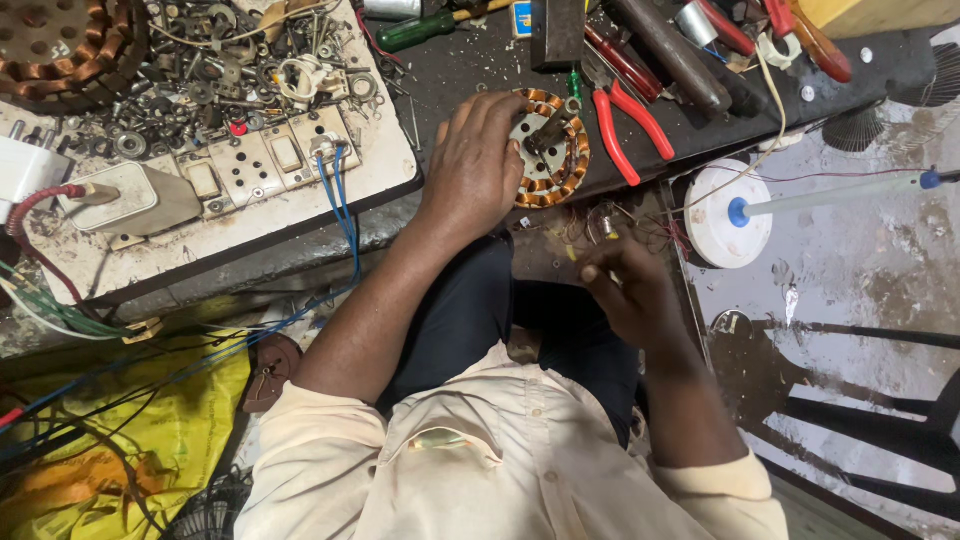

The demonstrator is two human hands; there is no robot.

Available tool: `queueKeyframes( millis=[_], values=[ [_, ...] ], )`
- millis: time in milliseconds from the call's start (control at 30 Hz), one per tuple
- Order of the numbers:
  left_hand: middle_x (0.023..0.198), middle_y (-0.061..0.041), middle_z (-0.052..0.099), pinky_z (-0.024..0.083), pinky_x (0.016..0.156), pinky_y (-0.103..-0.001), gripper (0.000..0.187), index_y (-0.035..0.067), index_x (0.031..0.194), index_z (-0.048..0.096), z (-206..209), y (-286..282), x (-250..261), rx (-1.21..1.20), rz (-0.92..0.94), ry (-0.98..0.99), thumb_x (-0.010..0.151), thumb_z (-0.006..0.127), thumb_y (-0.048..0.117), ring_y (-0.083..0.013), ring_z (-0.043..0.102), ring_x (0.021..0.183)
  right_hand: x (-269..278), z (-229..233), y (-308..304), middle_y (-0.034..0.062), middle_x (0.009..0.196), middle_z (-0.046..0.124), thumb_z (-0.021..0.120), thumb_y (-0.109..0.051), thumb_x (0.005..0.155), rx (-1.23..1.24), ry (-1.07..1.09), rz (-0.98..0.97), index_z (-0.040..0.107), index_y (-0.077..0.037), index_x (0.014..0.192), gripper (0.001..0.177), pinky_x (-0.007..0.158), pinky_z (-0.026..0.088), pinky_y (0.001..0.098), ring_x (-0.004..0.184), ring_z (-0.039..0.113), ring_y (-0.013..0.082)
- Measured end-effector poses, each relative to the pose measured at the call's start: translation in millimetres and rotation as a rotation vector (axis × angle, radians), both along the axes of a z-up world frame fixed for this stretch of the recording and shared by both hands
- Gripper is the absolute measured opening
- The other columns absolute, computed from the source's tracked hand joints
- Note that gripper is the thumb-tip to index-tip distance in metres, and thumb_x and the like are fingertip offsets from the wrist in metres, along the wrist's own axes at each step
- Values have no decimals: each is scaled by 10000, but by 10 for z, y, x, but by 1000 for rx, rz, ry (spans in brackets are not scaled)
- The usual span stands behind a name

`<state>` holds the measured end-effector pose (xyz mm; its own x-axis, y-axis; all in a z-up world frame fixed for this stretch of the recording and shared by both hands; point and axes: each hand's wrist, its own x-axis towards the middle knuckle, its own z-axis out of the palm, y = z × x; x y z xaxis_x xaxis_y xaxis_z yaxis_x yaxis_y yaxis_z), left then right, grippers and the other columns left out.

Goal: The person works on a circular copper-wound electrical component, likely a motor stator, using pliers to adjust and trim copper wires. They repeatedly rotate the component and use the pliers to pull, bend, and cut wires around the central hub.

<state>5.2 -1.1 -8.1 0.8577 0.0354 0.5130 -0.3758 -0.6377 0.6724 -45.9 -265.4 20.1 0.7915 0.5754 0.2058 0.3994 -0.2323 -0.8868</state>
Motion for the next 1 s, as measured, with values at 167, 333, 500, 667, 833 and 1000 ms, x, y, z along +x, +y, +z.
queueKeyframes(
  millis=[167,333,500,667,833,1000],
  values=[
    [1348,-165,595,381,1110,-498,369,28,1310,576,-40,-8,-5,33,55,-99,950,618,100,-356,504,1362,-111,-235,-461,109,1022,724,658,-80,1042,-493,-232,-361,682,-56,1119,84,734,591,310,901,727,196],
    [1041,-74,629,405,945,-420,93,125,1019,729,57,21,-96,19,-19,-240,944,713,177,-265,562,1122,-151,-242,-721,182,1128,695,758,-154,939,-531,-346,-520,630,-24,1325,426,738,568,356,846,698,257],
    [938,-38,584,373,867,-440,284,172,1127,800,219,-19,-181,164,-144,-177,846,758,178,-269,518,986,-138,-159,-642,172,1143,691,767,-173,911,-550,-259,-515,632,-42,1340,469,764,565,367,877,684,254],
    [941,-58,569,364,848,-452,324,161,1130,797,322,-68,-202,250,-138,-126,807,768,180,-277,517,975,-191,-76,-426,136,1107,707,786,-248,889,-737,-124,-435,659,-104,1314,466,776,554,388,893,715,243],
    [996,-54,590,371,880,-446,271,144,1087,788,309,-80,-190,222,-133,-116,819,754,164,-279,520,1024,-276,-107,-323,130,1178,694,772,-256,860,-631,-73,-353,628,-100,1328,514,794,561,379,925,732,246],
    [958,-64,574,363,875,-446,219,126,1062,795,307,-65,-174,193,-155,-64,855,761,188,-278,508,996,-273,-94,-336,130,1216,689,766,-255,875,-641,-61,-315,631,-94,1310,482,841,563,400,974,732,263]
  ],
)
